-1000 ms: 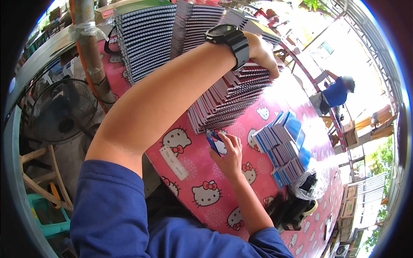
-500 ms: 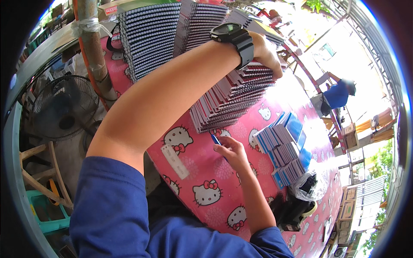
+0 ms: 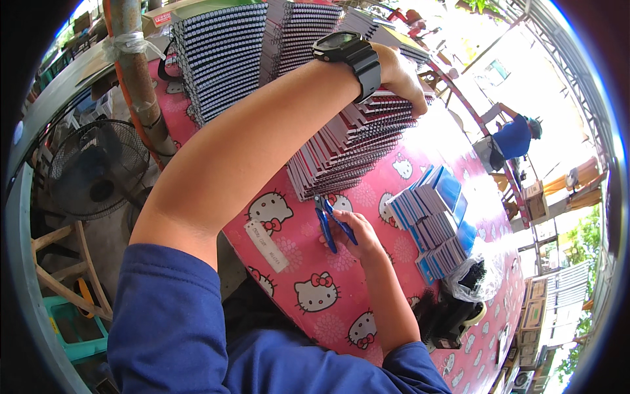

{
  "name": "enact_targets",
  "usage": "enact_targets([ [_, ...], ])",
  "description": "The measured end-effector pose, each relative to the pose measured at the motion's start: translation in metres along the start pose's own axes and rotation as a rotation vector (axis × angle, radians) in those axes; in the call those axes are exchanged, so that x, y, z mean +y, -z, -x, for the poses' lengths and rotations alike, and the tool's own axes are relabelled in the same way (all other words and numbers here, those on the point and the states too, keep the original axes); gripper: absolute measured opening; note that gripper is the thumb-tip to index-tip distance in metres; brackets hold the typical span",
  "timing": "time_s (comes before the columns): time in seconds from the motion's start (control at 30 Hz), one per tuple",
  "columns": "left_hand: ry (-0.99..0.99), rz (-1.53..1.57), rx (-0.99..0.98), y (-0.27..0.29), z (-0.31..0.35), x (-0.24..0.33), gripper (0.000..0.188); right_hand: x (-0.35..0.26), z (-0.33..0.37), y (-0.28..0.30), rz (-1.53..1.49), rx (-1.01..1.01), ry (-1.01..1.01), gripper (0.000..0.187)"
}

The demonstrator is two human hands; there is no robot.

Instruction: The person uses a pair of side cutters to trim the excess length of plastic spiral bindings on stacks of red and blue notebooks. The person aligns each notebook stack by hand before clipping the end of the binding and setting the tool down.

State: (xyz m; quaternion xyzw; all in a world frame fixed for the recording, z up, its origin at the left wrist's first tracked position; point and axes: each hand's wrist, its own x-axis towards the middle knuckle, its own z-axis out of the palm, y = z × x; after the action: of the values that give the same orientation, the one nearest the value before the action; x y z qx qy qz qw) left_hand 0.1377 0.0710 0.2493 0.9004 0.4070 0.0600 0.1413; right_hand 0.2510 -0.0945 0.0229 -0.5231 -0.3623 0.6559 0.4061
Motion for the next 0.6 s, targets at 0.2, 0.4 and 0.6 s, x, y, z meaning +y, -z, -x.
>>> enact_targets([
  [0.2, 0.011, 0.000, 0.006, -0.001, -0.001, -0.002, 0.101, 0.015, 0.011, -0.014, 1.081, 0.356, 0.634, 0.050],
  [0.4, -0.001, -0.009, -0.001, -0.001, 0.000, -0.001, 0.100, 0.023, 0.004, -0.015, 1.147, 0.403, 0.750, 0.052],
  [0.6, -0.037, 0.035, 0.017, -0.002, -0.001, -0.005, 0.100, 0.025, 0.001, -0.020, 1.097, 0.333, 0.713, 0.050],
])
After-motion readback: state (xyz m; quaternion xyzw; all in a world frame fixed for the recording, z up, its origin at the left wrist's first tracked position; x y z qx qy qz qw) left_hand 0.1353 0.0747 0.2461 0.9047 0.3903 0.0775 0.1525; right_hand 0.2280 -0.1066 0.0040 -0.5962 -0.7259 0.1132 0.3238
